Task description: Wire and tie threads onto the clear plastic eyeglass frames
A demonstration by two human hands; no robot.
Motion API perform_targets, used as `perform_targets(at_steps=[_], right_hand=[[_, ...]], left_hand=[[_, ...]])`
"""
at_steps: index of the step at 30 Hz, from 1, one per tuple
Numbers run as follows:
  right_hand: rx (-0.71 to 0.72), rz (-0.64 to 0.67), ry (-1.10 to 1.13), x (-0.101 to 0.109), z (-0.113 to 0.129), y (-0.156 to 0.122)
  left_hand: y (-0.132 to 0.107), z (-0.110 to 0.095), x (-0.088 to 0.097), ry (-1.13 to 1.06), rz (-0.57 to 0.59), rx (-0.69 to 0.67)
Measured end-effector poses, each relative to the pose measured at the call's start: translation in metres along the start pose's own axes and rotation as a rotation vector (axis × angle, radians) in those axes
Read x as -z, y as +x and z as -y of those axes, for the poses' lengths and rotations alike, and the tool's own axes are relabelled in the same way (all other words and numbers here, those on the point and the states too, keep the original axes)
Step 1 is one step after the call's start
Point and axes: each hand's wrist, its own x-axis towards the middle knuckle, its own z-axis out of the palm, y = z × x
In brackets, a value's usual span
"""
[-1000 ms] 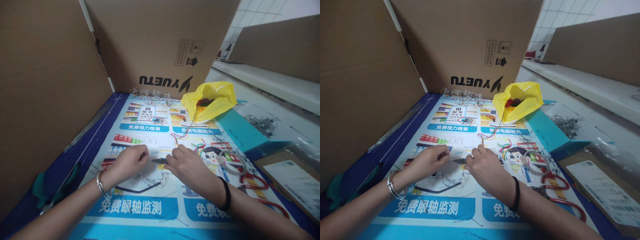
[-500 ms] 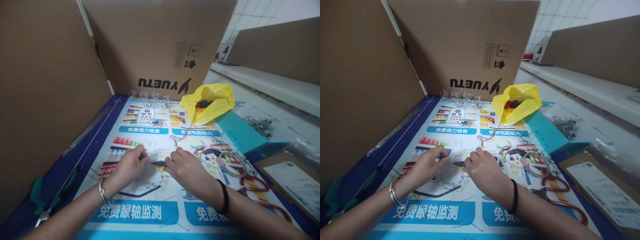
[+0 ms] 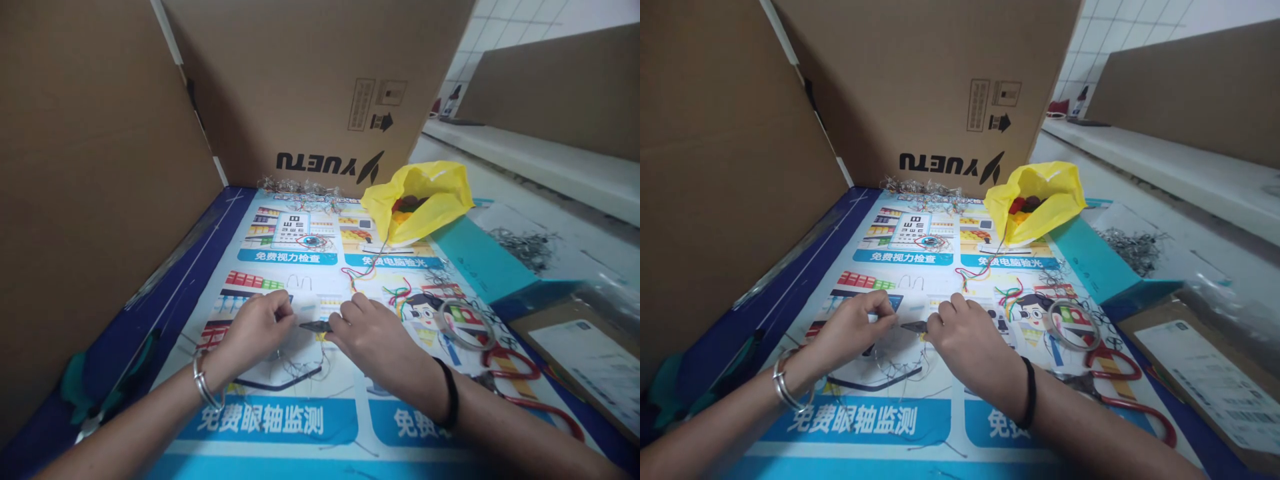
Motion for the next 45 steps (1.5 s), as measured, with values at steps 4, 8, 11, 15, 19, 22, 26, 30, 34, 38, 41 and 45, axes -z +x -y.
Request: perform_targets(at_steps=[4,8,11,15,19,22,26,30,34,38,41,45], right_hand=[[0.01,-0.022,-0.013,-0.001,-0.001,0.0],[0.013,-0.018,-0.023,-0.001,-0.001,-0.001],[0.019,-0.009,-0.025,-0.002,0.0,-0.001],[0.017,-0.006,-0.011,-0.002,0.0,-0.001],[-0.001,-0.001,0.013,-0.001,0.001,0.0],[-0.011,0.001,0.028,0.0,0.003,0.0],[-0.021,-0.001,0.036,0.0,0.004,0.0],[-0.032,-0.005,0.032,0.0,0.004,0.0],[-0.039,0.006,0.04,0.001,0.003,0.0],[-0.041,0.007,0.047,0.004,0.0,-0.001],[-0.051,0.017,0.048,0.006,-0.002,-0.002],[-0.06,0.043,0.053,0.008,-0.003,-0.003]], left_hand=[[-0.001,0.002,-0.001,0.049,-0.032,-0.057],[-0.001,0.0,-0.003,0.019,-0.05,-0.037],[-0.002,-0.001,-0.004,0.008,-0.06,-0.037],[-0.003,-0.002,-0.007,0.003,-0.092,-0.06],[-0.004,-0.004,-0.007,0.025,-0.091,-0.114],[-0.005,-0.005,-0.006,0.047,-0.061,-0.145],[-0.004,-0.004,-0.006,0.041,-0.031,-0.165],[-0.003,-0.002,-0.007,0.004,-0.006,-0.177],[-0.002,0.0,-0.007,-0.023,0.01,-0.163],[-0.002,0.001,-0.006,-0.029,0.01,-0.161],[-0.002,0.002,-0.007,-0.036,0.005,-0.16],[-0.002,0.003,-0.008,-0.045,0.009,-0.165]])
